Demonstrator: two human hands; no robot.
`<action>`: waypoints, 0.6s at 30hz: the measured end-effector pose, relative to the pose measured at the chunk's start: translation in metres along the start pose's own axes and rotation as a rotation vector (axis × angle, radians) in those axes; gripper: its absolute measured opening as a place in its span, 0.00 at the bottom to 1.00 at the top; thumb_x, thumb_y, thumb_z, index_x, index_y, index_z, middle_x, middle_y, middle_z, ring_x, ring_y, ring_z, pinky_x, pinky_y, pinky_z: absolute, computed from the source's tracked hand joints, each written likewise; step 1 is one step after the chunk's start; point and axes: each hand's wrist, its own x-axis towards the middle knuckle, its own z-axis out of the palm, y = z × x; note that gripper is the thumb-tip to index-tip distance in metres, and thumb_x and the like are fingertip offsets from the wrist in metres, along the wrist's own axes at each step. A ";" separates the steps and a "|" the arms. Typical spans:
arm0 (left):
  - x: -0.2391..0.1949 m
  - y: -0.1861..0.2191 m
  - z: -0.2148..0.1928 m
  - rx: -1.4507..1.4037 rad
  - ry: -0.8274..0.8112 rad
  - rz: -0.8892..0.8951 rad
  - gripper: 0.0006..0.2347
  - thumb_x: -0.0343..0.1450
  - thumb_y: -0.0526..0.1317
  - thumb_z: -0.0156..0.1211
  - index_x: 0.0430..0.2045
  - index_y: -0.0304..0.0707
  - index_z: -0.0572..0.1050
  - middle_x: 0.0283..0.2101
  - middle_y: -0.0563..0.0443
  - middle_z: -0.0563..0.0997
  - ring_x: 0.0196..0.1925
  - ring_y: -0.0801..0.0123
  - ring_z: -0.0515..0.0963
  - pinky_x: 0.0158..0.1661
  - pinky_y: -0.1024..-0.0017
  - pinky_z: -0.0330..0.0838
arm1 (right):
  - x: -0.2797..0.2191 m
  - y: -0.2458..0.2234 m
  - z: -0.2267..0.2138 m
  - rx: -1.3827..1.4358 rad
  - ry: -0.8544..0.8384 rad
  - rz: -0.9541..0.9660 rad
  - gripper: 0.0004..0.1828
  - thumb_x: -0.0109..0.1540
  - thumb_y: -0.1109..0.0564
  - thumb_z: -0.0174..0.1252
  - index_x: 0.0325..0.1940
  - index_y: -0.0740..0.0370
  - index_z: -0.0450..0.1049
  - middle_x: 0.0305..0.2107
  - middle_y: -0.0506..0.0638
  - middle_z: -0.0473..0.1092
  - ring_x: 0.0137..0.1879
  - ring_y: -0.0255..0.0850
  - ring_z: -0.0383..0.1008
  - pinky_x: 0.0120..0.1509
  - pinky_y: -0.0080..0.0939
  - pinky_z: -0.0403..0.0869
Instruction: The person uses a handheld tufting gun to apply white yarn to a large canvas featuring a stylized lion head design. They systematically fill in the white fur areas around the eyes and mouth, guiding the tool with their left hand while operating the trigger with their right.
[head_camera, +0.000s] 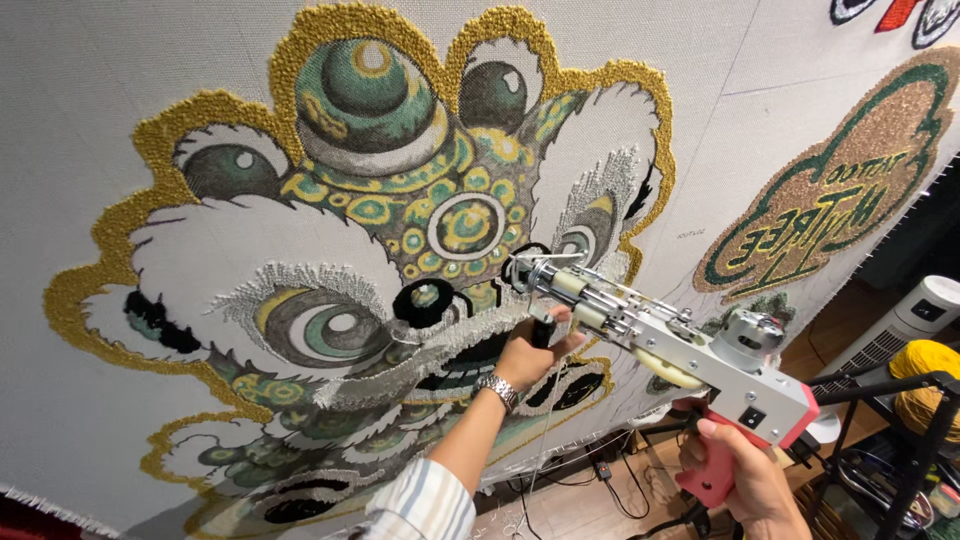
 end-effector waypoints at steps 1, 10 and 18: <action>-0.003 -0.006 0.004 -0.026 0.050 0.004 0.19 0.67 0.47 0.71 0.49 0.36 0.78 0.48 0.46 0.85 0.49 0.72 0.82 0.49 0.73 0.76 | -0.001 0.002 0.000 -0.008 -0.012 0.041 0.21 0.56 0.54 0.59 0.50 0.66 0.76 0.18 0.52 0.64 0.25 0.41 0.65 0.27 0.47 0.68; -0.041 -0.003 -0.014 -0.058 0.249 -0.113 0.10 0.70 0.44 0.66 0.36 0.37 0.85 0.33 0.52 0.88 0.35 0.76 0.84 0.39 0.74 0.76 | -0.010 0.015 0.018 -0.030 -0.026 0.165 0.18 0.57 0.52 0.59 0.47 0.65 0.74 0.18 0.51 0.63 0.25 0.42 0.64 0.27 0.55 0.72; -0.060 0.012 -0.028 0.129 0.301 -0.181 0.11 0.68 0.46 0.68 0.32 0.36 0.85 0.29 0.48 0.87 0.30 0.69 0.85 0.35 0.71 0.77 | -0.021 0.027 0.024 0.002 -0.038 0.160 0.15 0.57 0.52 0.59 0.43 0.63 0.70 0.19 0.52 0.63 0.25 0.42 0.65 0.28 0.55 0.72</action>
